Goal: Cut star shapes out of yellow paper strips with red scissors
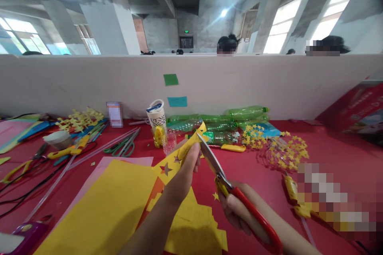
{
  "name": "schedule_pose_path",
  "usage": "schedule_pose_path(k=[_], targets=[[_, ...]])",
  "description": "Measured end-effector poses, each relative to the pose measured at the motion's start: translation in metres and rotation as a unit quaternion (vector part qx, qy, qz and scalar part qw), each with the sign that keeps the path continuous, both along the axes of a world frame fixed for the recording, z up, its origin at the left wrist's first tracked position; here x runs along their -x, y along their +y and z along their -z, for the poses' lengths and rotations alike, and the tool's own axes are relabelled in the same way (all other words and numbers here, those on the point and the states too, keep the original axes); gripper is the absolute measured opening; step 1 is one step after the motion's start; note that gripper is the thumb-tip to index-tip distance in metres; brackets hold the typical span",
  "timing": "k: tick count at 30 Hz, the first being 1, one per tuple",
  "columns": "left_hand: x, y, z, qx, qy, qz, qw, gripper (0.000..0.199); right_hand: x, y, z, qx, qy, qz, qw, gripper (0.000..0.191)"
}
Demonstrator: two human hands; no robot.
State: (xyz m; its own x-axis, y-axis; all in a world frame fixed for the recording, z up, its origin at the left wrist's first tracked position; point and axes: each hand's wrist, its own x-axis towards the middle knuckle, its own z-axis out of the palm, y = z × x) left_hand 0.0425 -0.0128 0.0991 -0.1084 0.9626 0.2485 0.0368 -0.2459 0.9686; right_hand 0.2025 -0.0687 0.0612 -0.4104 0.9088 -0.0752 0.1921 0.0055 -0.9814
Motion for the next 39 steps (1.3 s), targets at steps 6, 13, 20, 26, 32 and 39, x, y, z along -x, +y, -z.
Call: schedule_pose_path(k=[6,13,20,26,32,39], targets=[[-0.003,0.001,0.002,0.002,0.0,-0.001,1.0,0.041,0.005,-0.001,0.005,0.021,-0.028,0.028,0.999,0.063],[0.0,0.003,0.006,0.032,0.015,0.024,0.999,0.042,0.01,-0.003,0.008,0.037,-0.004,0.03,0.999,0.062],[-0.003,0.001,0.006,0.034,0.004,0.008,0.999,0.041,0.011,-0.003,0.002,0.034,-0.036,0.038,0.998,0.061],[0.0,0.002,0.004,0.055,0.003,0.021,0.998,0.044,0.011,-0.003,0.002,0.031,-0.038,0.056,0.997,0.06],[0.004,0.005,0.005,0.035,-0.03,0.031,0.998,0.04,0.008,0.0,-0.002,0.035,-0.039,0.043,0.998,0.06],[0.008,0.014,0.008,-0.023,-0.202,0.034,0.978,0.026,0.01,0.002,0.001,0.071,-0.041,0.051,0.995,0.056]])
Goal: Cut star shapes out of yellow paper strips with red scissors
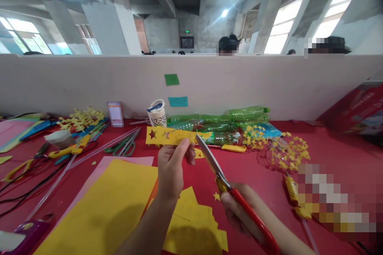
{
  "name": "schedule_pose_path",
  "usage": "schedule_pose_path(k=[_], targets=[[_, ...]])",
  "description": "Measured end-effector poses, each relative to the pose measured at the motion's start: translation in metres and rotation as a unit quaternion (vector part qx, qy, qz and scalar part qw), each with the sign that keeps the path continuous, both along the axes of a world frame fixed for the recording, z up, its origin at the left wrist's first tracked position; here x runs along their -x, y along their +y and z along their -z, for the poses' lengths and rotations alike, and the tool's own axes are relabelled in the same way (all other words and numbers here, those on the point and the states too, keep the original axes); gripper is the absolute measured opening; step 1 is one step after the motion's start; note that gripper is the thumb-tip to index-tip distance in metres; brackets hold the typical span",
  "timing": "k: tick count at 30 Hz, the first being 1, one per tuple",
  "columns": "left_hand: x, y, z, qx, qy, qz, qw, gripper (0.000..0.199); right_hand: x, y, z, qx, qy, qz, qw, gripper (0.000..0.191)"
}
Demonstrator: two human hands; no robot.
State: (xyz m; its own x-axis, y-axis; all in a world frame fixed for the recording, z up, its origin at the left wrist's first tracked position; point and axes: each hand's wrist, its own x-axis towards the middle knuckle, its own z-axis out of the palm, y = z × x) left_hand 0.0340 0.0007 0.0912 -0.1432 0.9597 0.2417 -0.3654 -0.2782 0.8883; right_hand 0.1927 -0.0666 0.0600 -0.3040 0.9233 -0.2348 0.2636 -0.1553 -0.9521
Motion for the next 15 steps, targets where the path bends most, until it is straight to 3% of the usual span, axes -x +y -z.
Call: schedule_pose_path(k=[9,15], targets=[[0.01,0.005,0.004,-0.03,0.003,-0.021,0.999,0.01,-0.001,0.001,-0.001,-0.025,-0.004,-0.05,0.998,0.049],[0.016,0.008,0.003,-0.058,0.062,0.002,0.996,0.014,-0.007,-0.001,0.002,-0.088,-0.021,-0.063,0.994,0.05]])
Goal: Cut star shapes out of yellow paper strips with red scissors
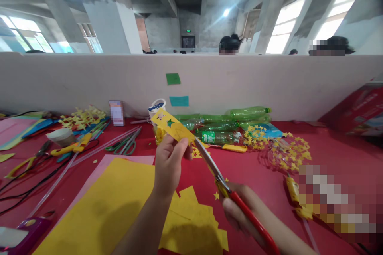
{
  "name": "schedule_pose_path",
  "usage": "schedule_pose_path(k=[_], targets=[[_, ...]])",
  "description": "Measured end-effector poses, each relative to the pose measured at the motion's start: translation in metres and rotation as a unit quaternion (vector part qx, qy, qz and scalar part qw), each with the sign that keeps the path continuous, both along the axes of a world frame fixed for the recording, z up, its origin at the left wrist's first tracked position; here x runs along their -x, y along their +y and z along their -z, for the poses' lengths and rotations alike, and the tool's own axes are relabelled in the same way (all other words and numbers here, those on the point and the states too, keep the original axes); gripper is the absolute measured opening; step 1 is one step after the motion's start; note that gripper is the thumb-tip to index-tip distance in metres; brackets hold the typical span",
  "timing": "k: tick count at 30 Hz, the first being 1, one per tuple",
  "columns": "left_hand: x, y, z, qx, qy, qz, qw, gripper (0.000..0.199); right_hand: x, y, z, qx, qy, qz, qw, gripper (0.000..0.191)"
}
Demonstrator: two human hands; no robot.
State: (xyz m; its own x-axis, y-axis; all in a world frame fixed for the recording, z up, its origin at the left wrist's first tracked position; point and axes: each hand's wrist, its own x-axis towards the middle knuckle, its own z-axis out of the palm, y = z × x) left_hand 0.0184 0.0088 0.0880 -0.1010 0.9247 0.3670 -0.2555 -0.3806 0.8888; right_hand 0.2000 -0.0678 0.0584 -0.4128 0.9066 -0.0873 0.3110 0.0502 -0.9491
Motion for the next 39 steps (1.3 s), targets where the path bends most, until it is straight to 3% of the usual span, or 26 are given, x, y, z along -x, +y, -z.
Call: schedule_pose_path(k=[5,17,29,32,39], targets=[[0.0,0.0,-0.002,0.003,0.019,0.03,0.999,0.011,-0.003,0.001,-0.003,-0.008,0.0,-0.003,1.0,0.05],[0.0,-0.001,-0.008,0.023,0.029,0.035,0.999,0.01,-0.005,0.004,-0.003,-0.03,-0.022,-0.008,0.999,0.053],[0.005,0.002,-0.006,0.019,0.029,0.069,0.997,0.011,-0.002,0.001,-0.012,0.018,-0.02,0.011,1.0,0.058],[0.01,0.004,-0.006,0.024,0.05,0.089,0.994,0.013,-0.003,0.002,-0.011,0.041,-0.02,0.015,0.999,0.062],[0.025,0.006,-0.014,0.054,0.114,0.121,0.985,0.013,-0.01,0.004,-0.009,0.006,-0.054,-0.021,0.998,0.056]])
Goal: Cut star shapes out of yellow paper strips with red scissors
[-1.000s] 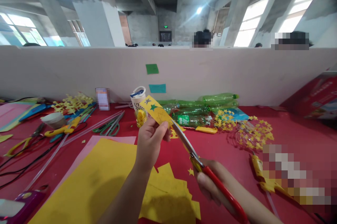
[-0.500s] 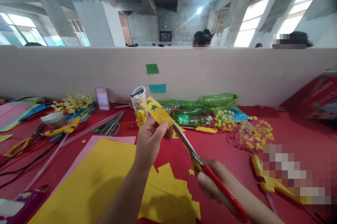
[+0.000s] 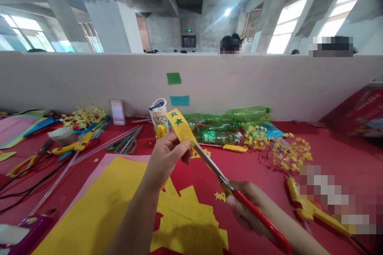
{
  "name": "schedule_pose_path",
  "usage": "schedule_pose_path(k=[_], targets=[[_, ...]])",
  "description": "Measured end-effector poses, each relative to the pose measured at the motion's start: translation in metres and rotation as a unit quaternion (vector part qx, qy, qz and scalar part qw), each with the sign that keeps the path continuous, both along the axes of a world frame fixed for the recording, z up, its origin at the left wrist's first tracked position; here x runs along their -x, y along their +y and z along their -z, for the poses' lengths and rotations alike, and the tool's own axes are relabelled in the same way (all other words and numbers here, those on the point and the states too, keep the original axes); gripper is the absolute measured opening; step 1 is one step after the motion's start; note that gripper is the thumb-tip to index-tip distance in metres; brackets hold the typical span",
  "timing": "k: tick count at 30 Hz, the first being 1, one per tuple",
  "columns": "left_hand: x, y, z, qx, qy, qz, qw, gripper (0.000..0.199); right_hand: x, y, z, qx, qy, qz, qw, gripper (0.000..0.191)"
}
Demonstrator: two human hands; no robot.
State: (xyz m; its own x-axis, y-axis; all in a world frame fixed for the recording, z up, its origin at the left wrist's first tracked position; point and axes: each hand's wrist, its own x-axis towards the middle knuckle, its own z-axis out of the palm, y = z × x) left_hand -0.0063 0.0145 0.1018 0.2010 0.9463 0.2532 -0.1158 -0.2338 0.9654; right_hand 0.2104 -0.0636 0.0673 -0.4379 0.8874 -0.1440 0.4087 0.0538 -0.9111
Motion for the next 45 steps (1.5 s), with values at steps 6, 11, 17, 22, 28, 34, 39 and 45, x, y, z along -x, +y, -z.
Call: schedule_pose_path(k=[6,11,17,22,28,34,39,45], targets=[[0.0048,-0.0041,-0.0052,0.012,0.015,0.005,1.0,0.011,-0.0017,0.0008,0.0062,-0.002,0.005,-0.008,1.0,0.053],[0.0057,-0.0039,-0.0065,0.013,0.024,0.002,1.0,0.011,-0.0039,0.0007,0.009,0.001,-0.002,-0.008,1.0,0.049],[0.005,-0.0032,-0.0059,0.017,0.022,0.004,1.0,0.011,-0.0041,0.0007,0.0082,0.01,-0.021,-0.004,1.0,0.044],[0.0052,-0.003,-0.0052,0.025,0.02,-0.002,1.0,0.01,-0.0027,0.0016,0.0038,0.01,-0.038,0.0,0.999,0.042],[0.005,-0.0033,-0.0048,0.027,0.018,-0.003,0.999,0.01,-0.0025,0.0022,0.0016,0.02,-0.032,-0.009,0.999,0.045],[0.0032,-0.0013,-0.0023,0.019,0.007,0.001,1.0,0.012,-0.0041,0.0009,0.0006,0.026,0.008,-0.014,1.0,0.055],[0.0026,-0.0007,-0.0004,0.023,-0.001,0.0,1.0,0.012,-0.0043,-0.0005,0.0008,0.036,0.021,-0.004,0.999,0.055],[0.0018,-0.0002,0.0002,0.018,-0.002,0.003,1.0,0.013,-0.0039,0.0006,0.0037,0.028,0.039,-0.016,0.999,0.054]])
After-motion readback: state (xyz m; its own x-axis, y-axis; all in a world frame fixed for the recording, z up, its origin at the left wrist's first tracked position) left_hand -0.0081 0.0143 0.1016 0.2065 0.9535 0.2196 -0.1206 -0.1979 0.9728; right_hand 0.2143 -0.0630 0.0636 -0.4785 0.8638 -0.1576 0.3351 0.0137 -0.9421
